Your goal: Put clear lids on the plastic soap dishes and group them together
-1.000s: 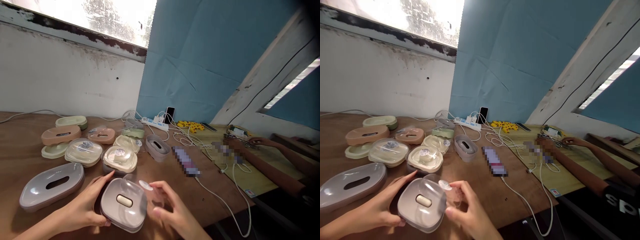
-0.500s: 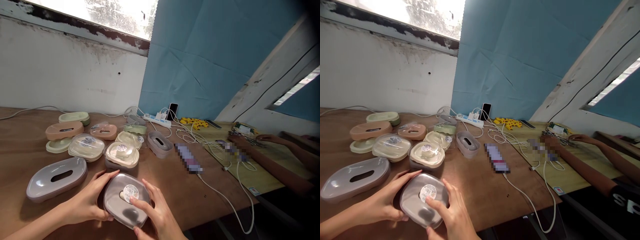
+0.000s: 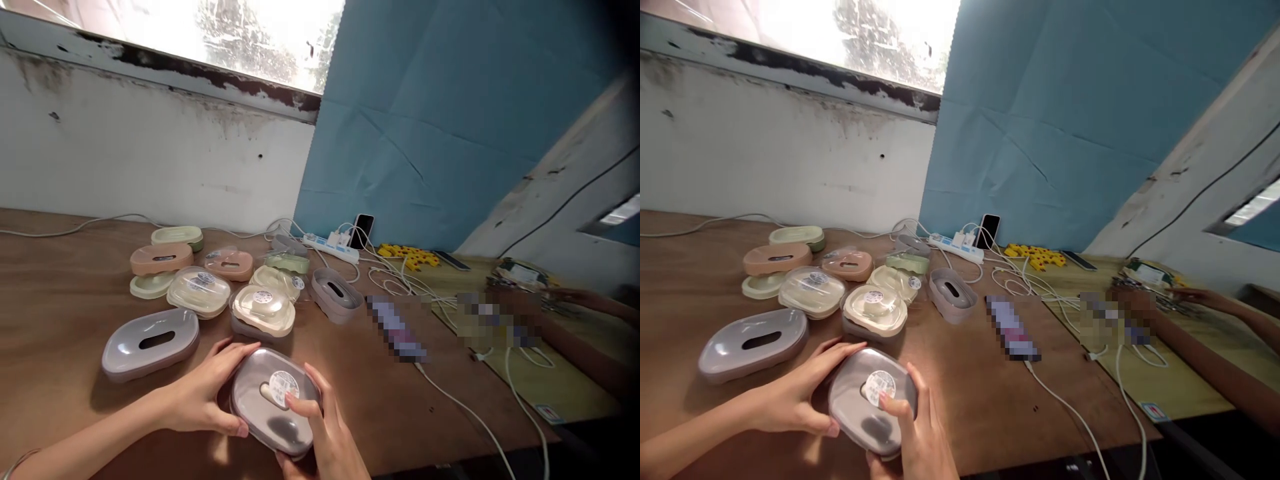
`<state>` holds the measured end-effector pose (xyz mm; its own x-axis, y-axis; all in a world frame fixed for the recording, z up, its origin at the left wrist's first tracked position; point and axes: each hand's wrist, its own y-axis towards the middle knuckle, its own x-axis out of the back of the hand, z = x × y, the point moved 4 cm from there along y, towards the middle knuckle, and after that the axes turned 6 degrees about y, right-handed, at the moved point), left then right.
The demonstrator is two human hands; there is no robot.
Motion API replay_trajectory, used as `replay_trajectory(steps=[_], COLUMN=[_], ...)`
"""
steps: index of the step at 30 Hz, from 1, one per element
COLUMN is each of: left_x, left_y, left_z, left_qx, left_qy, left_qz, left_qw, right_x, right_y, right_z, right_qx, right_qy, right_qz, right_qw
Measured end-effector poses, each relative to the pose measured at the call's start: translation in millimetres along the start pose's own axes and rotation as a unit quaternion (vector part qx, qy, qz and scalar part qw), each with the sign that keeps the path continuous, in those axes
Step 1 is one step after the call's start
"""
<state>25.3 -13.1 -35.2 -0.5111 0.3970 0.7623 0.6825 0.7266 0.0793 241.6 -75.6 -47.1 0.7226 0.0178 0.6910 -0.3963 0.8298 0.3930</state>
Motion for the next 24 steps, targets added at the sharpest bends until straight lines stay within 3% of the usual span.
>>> replay_trajectory(steps=[5,8,12,16,24], left_x=[7.2,7.4,5.4,6.2,3.5], left_y=[0.1,1.1,2.3,2.7,-0.4], left_z=[-11.7,-12.7,-14.0,-18.2,-24.5], left_qx=[0.018,0.027,-0.007,-0.023,-0.038], left_qy=[-0.029,-0.027,0.018,0.079,0.139], left_qz=[-0.003,0.000,0.005,0.012,0.004], left_qw=[0.999,0.999,1.000,0.997,0.990], right_x=[3.0,8.9,18.8,27.1,24.0], right_y=[-2.8,1.6,10.0,13.8,7.4], right_z=[-6.0,-8.6,-6.6,-1.9,-8.3], right_qx=[0.000,0.002,-0.045,-0.099,-0.005], right_qy=[0.048,0.130,0.215,0.195,0.081], right_qz=[0.039,0.049,0.075,0.135,0.117], right_qw=[0.998,0.990,0.973,0.967,0.990])
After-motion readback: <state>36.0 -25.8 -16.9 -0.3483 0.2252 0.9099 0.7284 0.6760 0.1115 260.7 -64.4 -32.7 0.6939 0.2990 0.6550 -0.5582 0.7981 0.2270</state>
